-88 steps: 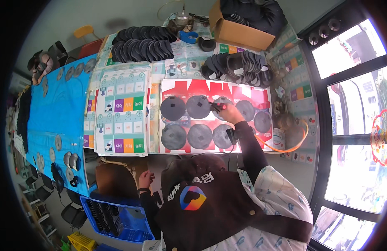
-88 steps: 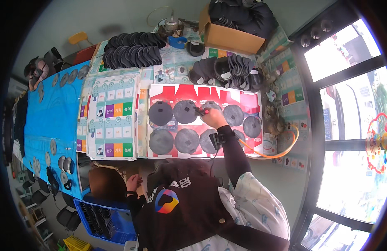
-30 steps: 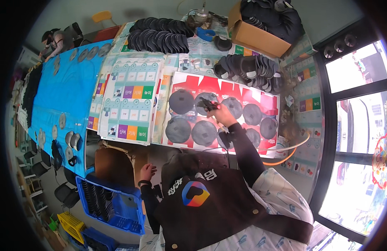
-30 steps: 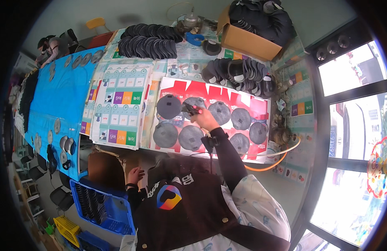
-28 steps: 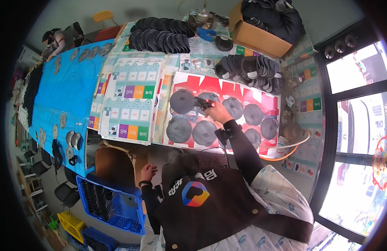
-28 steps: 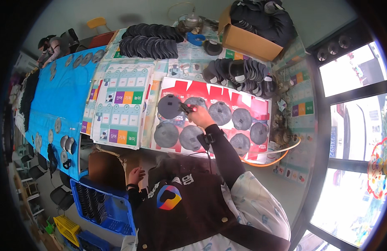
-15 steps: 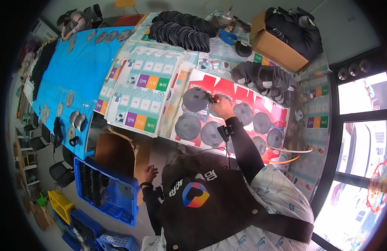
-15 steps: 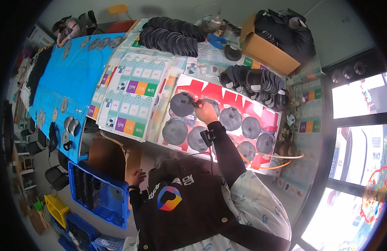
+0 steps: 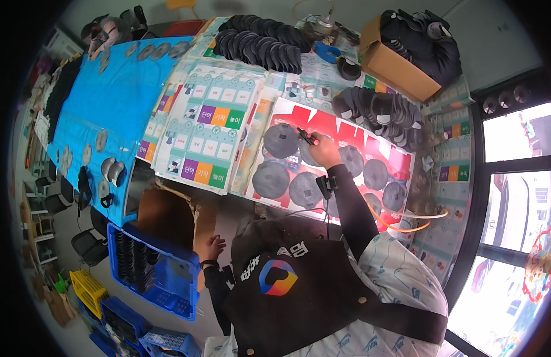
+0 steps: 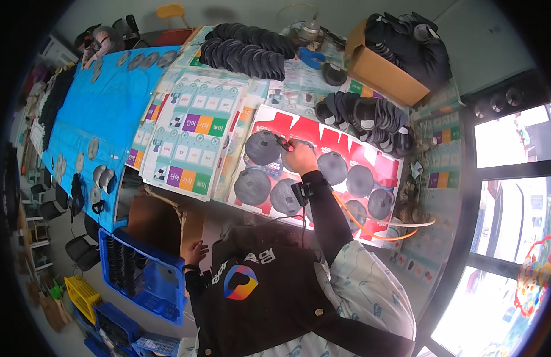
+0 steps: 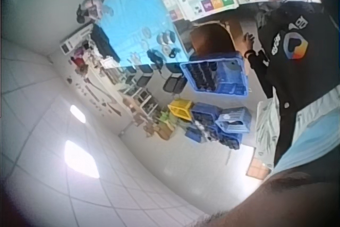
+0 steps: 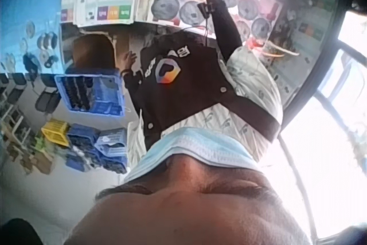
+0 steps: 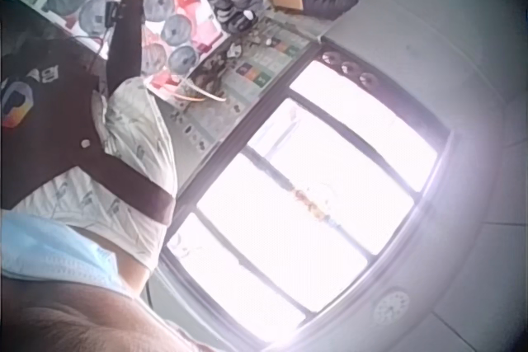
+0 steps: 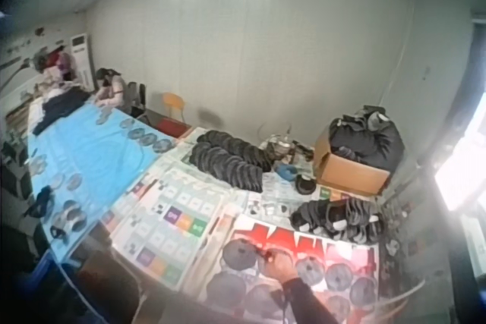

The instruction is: Manually applying glue or treatment to shoe components using a hand applicator.

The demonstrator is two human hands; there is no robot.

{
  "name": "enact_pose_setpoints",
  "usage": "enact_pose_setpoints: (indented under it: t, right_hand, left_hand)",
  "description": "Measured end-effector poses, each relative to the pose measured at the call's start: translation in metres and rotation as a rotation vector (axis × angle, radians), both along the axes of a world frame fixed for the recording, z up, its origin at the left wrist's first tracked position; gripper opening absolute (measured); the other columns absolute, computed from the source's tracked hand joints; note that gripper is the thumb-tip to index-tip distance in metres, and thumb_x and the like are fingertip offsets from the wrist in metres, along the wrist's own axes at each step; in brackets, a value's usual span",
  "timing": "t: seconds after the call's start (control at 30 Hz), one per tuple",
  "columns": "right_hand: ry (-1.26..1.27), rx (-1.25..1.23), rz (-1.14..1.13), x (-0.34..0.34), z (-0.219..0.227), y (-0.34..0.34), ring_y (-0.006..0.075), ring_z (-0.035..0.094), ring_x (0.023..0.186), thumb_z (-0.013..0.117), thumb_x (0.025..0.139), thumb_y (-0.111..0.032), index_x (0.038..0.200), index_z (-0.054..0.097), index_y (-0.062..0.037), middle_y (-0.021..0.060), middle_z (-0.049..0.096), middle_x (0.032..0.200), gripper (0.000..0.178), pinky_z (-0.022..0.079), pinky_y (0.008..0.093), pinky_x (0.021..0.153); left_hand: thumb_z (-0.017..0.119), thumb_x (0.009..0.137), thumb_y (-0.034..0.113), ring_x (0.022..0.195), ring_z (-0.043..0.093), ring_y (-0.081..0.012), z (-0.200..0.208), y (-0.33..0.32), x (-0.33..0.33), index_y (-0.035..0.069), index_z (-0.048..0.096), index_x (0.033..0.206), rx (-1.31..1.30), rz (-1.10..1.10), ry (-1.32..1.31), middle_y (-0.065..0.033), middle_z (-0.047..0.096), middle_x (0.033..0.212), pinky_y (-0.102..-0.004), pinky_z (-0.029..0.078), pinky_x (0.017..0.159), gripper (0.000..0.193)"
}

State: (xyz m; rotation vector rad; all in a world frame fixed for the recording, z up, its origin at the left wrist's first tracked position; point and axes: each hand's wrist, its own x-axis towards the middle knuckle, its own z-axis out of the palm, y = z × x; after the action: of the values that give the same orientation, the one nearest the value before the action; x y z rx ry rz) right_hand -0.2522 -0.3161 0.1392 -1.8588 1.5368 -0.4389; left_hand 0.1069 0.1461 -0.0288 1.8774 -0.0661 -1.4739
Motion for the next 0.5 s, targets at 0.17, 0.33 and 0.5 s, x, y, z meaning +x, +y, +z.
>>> enact_pose_setpoints:
  t: [0.17, 0.33, 0.5]
  right_hand:
    - [0.153, -0.013, 0.074, -0.017, -0.006, 0.012, 0.0456, 0.066, 0.102, 0.063, 0.085, -0.026, 0.113, 0.073, -0.0069, 0.0293, 0.069, 0.103, 0.035, 0.052, 0.0502, 0.089]
    - [0.003, 0.035, -0.016, -0.004, 0.010, 0.024, 0.0479, 0.065, 0.099, 0.062, 0.083, -0.024, 0.115, 0.071, -0.0065, 0.0298, 0.069, 0.101, 0.037, 0.053, 0.0523, 0.086]
    - [-0.049, 0.047, -0.062, -0.015, -0.004, 0.029, 0.0484, 0.065, 0.099, 0.060, 0.083, -0.020, 0.117, 0.070, -0.0081, 0.0291, 0.069, 0.098, 0.037, 0.052, 0.0532, 0.085]
  left_hand:
    - [0.058, 0.104, 0.031, 0.086, 0.073, -0.0209, -0.005, -0.008, 0.005, 0.010, 0.059, 0.129, 0.022, -0.035, 0.004, -0.0104, 0.074, 0.108, -0.0295, 0.053, 0.067, 0.033]
    - [0.058, 0.103, 0.029, 0.086, 0.073, -0.0211, 0.002, -0.028, 0.010, 0.008, 0.060, 0.126, 0.016, -0.079, -0.047, -0.0114, 0.074, 0.107, -0.0290, 0.053, 0.066, 0.032]
    - [0.058, 0.102, 0.026, 0.084, 0.072, -0.0206, 0.015, -0.046, 0.016, 0.006, 0.061, 0.125, -0.010, -0.112, -0.038, -0.0115, 0.074, 0.105, -0.0287, 0.052, 0.064, 0.030]
